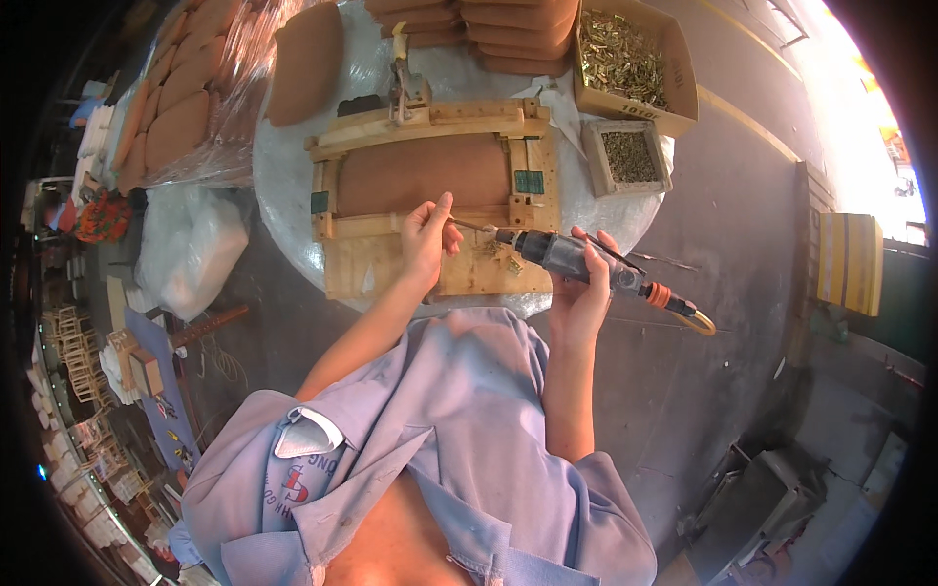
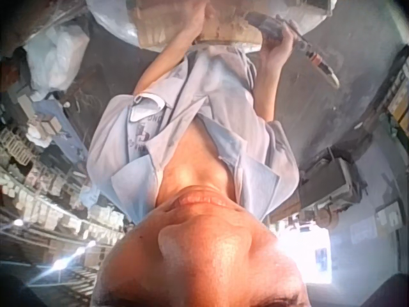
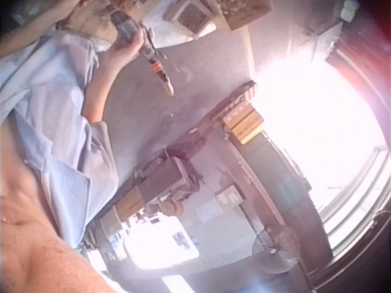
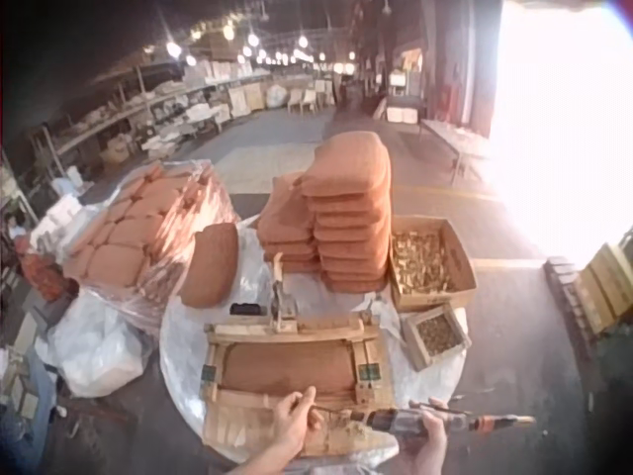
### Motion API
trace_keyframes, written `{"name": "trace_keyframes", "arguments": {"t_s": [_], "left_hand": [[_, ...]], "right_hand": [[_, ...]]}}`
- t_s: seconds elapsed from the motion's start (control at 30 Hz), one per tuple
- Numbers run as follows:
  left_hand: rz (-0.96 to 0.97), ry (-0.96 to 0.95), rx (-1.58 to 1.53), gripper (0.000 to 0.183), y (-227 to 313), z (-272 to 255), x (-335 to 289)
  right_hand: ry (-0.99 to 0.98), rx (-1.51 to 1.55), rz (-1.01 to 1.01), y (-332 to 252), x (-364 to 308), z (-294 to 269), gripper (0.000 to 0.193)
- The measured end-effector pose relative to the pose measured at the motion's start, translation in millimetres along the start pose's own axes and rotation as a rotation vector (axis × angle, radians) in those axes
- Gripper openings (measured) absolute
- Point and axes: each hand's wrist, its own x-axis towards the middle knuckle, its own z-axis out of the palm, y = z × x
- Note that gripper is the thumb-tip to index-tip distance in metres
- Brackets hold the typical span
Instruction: The person places a brown cushion into a wooden jig, secures it with clamps, and uses a pneumatic drill to fasten screws. The person repeats this process for multiple cushions, removing and replacing them as needed.
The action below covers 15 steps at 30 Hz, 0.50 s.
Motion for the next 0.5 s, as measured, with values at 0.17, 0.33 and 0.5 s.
{"name": "trace_keyframes", "arguments": {"t_s": [0.17, 0.33, 0.5], "left_hand": [[-0.032, -0.058, 0.015, 0.047, 1, 10, 17], [-0.117, -0.053, -0.020, 0.047, 0, 25, 38], [-0.139, 0.106, -0.015, 0.054, -24, 11, 105]], "right_hand": [[0.062, 0.018, 0.030, -2, 24, -7, 0.047], [0.079, 0.006, 0.032, -5, 50, -5, 0.049], [0.044, -0.146, -0.101, -10, 84, 2, 0.052]]}}
